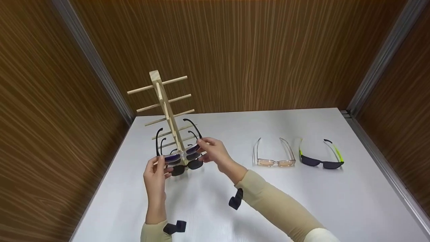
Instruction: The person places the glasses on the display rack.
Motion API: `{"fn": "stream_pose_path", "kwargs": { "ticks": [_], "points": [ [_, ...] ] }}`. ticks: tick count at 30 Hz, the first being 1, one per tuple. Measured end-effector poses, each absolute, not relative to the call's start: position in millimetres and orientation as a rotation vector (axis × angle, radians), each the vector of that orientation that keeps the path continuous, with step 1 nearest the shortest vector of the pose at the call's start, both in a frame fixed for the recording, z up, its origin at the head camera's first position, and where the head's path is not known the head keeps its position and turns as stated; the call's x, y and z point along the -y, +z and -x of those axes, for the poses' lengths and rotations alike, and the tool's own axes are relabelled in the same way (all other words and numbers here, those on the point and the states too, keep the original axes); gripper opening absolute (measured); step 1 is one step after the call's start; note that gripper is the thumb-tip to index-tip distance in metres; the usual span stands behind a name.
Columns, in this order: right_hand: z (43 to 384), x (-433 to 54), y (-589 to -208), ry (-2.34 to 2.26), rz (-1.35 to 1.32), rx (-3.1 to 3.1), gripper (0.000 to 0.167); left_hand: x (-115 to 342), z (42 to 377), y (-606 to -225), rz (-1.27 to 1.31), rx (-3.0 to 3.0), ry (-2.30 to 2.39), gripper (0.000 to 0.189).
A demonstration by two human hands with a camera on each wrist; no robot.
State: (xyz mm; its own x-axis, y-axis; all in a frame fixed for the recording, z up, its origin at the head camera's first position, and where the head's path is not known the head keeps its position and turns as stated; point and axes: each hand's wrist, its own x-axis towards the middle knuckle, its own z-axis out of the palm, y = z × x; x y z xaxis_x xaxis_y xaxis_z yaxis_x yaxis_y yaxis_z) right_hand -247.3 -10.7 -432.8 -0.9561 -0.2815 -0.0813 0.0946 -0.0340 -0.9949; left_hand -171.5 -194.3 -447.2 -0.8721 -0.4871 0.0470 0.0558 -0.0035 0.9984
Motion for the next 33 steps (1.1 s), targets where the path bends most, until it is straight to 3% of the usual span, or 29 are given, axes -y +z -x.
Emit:
{"fn": "stream_pose_path", "kwargs": {
  "ticks": [33],
  "points": [
    [274.3,32.2,-437.6,-2.049,0.032,-1.955,0.033,208.8,208.4,-456.0,-0.555,1.898,-1.945,0.038]
  ]
}}
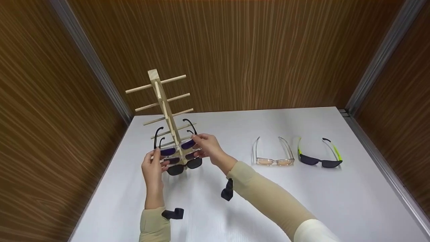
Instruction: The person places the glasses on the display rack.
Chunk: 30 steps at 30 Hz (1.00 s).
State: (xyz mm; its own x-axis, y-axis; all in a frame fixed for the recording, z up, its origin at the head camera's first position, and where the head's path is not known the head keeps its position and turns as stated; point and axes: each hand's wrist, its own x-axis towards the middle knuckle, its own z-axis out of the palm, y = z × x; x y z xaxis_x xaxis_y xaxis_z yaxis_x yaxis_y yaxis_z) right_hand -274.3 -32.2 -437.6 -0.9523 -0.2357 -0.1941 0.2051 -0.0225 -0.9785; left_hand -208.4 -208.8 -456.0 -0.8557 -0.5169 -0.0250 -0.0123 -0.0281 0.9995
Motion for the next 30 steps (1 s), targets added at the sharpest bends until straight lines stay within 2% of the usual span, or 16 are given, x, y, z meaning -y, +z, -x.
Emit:
{"fn": "stream_pose_path", "kwargs": {
  "ticks": [15,30],
  "points": [
    [277.1,30.6,-442.9,-2.023,0.037,-1.986,0.037,211.9,208.5,-457.6,-0.575,1.92,-1.938,0.036],
    [270.6,8.3,-452.6,-1.97,0.041,-2.033,0.04,214.1,202.9,-462.8,-0.593,1.935,-1.9,0.044]
  ]
}}
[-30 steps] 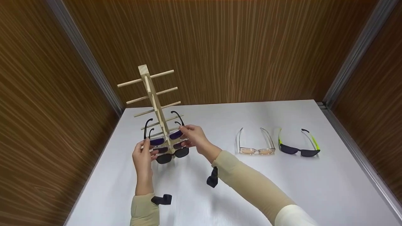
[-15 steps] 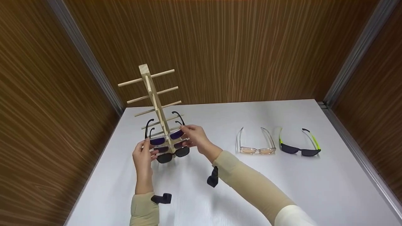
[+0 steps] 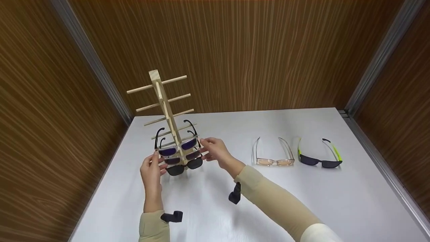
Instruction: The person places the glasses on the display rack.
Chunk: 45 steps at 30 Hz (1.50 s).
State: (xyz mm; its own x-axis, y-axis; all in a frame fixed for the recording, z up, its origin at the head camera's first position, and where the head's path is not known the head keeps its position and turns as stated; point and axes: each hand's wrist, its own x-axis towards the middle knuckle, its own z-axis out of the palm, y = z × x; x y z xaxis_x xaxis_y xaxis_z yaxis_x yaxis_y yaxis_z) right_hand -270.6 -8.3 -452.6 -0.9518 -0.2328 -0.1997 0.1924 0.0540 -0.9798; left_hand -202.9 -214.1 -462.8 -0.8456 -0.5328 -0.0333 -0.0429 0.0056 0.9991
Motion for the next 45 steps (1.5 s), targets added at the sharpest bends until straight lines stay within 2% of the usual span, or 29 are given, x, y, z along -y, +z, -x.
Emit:
{"fn": "stream_pose_path", "kwargs": {
  "ticks": [23,33,45],
  "points": [
    [255.0,-20.3,-464.3,-2.045,0.056,-1.936,0.035,202.7,188.8,-498.6,-0.525,1.844,-1.957,0.036],
    [248.6,-35.2,-481.0,-2.051,0.045,-1.907,0.041,190.8,182.9,-512.8,-0.552,1.864,-2.034,0.034],
    [240.3,-50.6,-500.9,-2.08,0.012,-1.869,0.038,175.8,176.3,-529.6,-0.513,1.862,-2.101,0.035]
  ]
}}
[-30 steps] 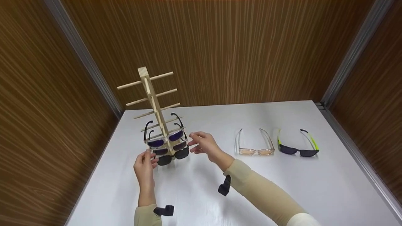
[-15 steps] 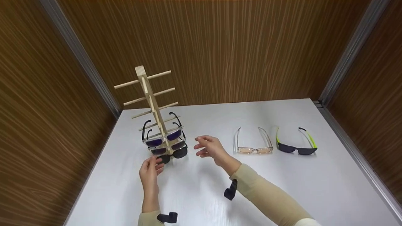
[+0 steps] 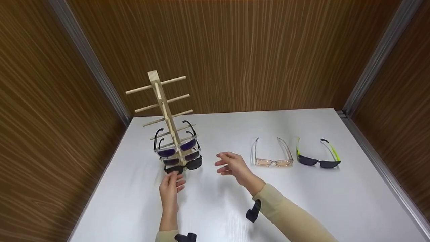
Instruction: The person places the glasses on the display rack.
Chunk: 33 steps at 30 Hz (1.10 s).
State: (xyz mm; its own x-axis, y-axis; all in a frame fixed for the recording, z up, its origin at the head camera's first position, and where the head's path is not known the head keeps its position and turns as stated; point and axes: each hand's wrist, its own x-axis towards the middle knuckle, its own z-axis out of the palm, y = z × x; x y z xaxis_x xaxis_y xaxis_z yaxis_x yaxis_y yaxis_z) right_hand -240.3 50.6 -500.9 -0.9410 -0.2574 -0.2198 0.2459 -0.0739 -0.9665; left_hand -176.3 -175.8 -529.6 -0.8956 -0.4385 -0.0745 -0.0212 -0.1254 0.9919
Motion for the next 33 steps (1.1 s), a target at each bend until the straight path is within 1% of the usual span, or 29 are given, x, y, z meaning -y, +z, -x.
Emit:
{"fn": "stream_pose_path", "kwargs": {
  "ticks": [5,10,19,22,26,29,33],
  "points": [
    [234.8,-57.0,-513.0,-2.113,-0.023,-1.836,0.041,168.3,175.4,-537.8,-0.504,1.876,-2.12,0.031],
    [230.3,-61.6,-519.0,-2.135,-0.043,-1.82,0.039,161.2,175.8,-544.5,-0.518,1.918,-2.128,0.03],
    [225.8,-75.8,-528.1,-2.133,-0.041,-1.808,0.039,150.1,174.6,-553.2,-0.502,1.985,-2.162,0.033],
    [220.8,-81.0,-517.9,-2.124,-0.037,-1.818,0.036,145.9,175.4,-553.8,-0.5,1.991,-2.166,0.033],
    [220.4,-85.4,-516.9,-2.138,-0.062,-1.847,0.036,141.0,176.9,-552.6,-0.489,1.992,-2.185,0.034],
    [221.8,-89.6,-528.2,-2.167,-0.094,-1.858,0.038,136.8,176.1,-553.3,-0.487,1.998,-2.209,0.036],
    [216.4,-97.1,-534.1,-2.183,-0.124,-1.86,0.039,128.8,174.1,-555.7,-0.484,1.993,-2.228,0.035]
  ]
}}
